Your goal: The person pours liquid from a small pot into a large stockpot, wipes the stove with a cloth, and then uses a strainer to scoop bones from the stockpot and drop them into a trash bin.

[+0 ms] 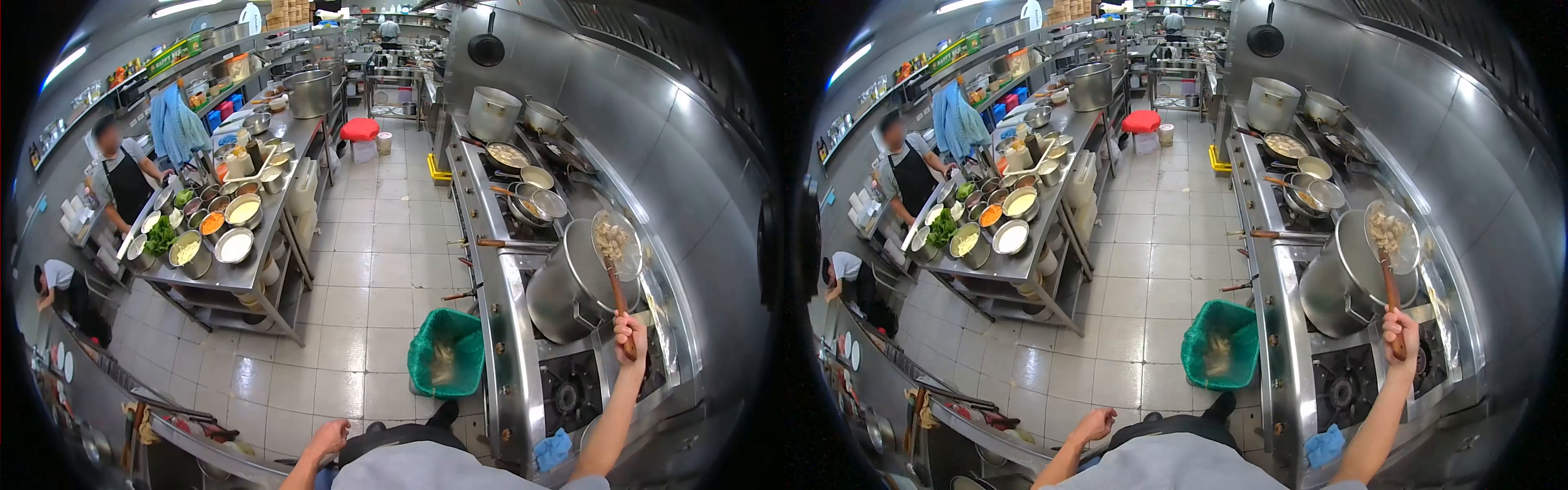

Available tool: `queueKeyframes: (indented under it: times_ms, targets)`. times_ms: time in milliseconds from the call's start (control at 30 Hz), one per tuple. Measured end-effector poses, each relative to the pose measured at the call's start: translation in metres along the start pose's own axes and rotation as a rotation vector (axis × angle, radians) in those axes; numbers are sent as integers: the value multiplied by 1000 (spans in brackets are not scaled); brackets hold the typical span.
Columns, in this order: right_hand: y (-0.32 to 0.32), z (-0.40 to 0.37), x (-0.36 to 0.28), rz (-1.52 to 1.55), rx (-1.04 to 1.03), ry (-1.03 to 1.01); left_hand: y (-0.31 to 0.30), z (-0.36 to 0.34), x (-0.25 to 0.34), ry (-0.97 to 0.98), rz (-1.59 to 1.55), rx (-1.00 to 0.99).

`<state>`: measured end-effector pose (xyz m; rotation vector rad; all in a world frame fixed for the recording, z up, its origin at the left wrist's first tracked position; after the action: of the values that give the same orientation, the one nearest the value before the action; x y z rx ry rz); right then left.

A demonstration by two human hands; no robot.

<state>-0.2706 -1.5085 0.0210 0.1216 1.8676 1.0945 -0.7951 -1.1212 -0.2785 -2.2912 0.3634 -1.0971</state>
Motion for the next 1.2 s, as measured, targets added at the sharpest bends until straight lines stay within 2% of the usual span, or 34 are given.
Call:
queueKeyframes:
  times_ms: [133,233,267,333,400,600,733,867,967,1067,1133,1200]
  targets:
    - [-21,9,27,71,94,58,-1,-8,-2,49,-49,90]
    - [-44,18,21,12,7,65,4,-17,0,-7,-102,60]
    - [-32,18,24,-10,12,47,11,-19,-3,10,-89,16]
    - [-15,13,24,-189,71,23,13,-21,-10,39,-144,63]
    - [26,-6,23,-70,128,9,15,-27,-8,31,-157,40]
    - [114,-51,38,-3,-93,29,16,-35,-21,74,-120,47]
    - [152,-72,71,-47,-126,38,8,-34,-27,75,-87,12]
    - [160,-80,121,-56,-108,156,-13,-44,-18,65,-116,43]
    - [128,-74,173,-114,-40,285,-26,-58,-6,25,-121,57]
    - [64,-52,244,-129,58,396,-25,-69,-6,-37,-132,30]
    - [6,-27,307,-457,327,460,-19,-74,-11,-107,-173,2]
    - [-67,6,383,-884,421,559,-10,-78,-19,-84,-154,13]
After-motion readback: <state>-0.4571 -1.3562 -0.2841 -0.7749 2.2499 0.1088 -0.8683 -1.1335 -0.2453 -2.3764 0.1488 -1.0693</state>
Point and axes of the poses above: each hand's wrist, its own z-axis towards the middle knuckle, its own y-axis out of the palm, x = y × z, the point moved 8 cm from there along z, towards the middle knuckle, and after that the axes turned 6 degrees about -x, right-handed, at the moved point
